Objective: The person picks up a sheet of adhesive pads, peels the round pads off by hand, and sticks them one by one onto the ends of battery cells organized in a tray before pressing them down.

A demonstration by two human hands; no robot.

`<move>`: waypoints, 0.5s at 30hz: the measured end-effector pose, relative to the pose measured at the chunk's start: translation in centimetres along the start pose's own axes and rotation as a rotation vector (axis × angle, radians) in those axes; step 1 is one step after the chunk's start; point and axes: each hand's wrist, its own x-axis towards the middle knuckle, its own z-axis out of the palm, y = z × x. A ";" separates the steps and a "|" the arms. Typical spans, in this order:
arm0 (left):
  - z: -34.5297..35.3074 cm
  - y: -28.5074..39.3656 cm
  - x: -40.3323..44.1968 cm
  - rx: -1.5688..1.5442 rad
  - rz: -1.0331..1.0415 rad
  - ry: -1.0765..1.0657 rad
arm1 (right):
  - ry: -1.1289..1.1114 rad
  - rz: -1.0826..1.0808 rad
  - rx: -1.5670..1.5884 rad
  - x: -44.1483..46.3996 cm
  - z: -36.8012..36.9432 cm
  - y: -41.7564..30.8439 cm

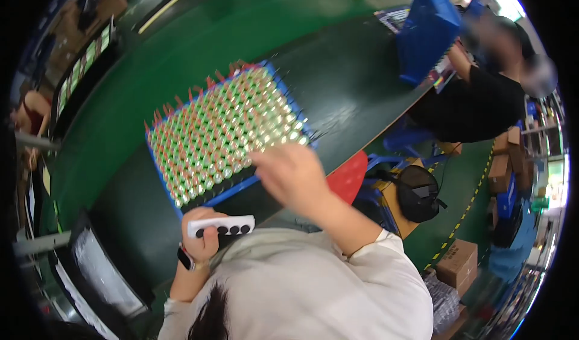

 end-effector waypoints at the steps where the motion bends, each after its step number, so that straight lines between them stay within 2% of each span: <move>1: 1.0 0.6 0.8 -0.069 0.064 0.169 | -0.036 -0.064 0.098 -0.8 0.0 -0.6; 2: 0.6 0.8 -0.5 -0.104 -0.196 0.081 | -0.080 -0.125 0.206 -1.3 0.2 -1.5; 4: 1.7 1.7 -0.6 -0.454 -0.326 0.264 | -0.153 -0.187 0.428 -1.1 0.7 -3.5; 6: 2.0 2.1 -0.3 -0.515 -0.300 0.303 | -0.137 -0.195 0.417 -1.3 1.8 -4.4; 8: 1.9 1.8 -0.4 -0.179 -0.132 0.288 | -0.129 -0.197 0.407 -1.9 2.4 -4.5; 12: 2.7 3.1 0.3 -0.278 -0.240 0.354 | -0.128 -0.157 0.442 -2.1 2.3 -4.2; 15: 3.4 2.8 0.4 -0.345 -0.237 0.338 | -0.103 -0.158 0.444 -2.0 2.0 -3.8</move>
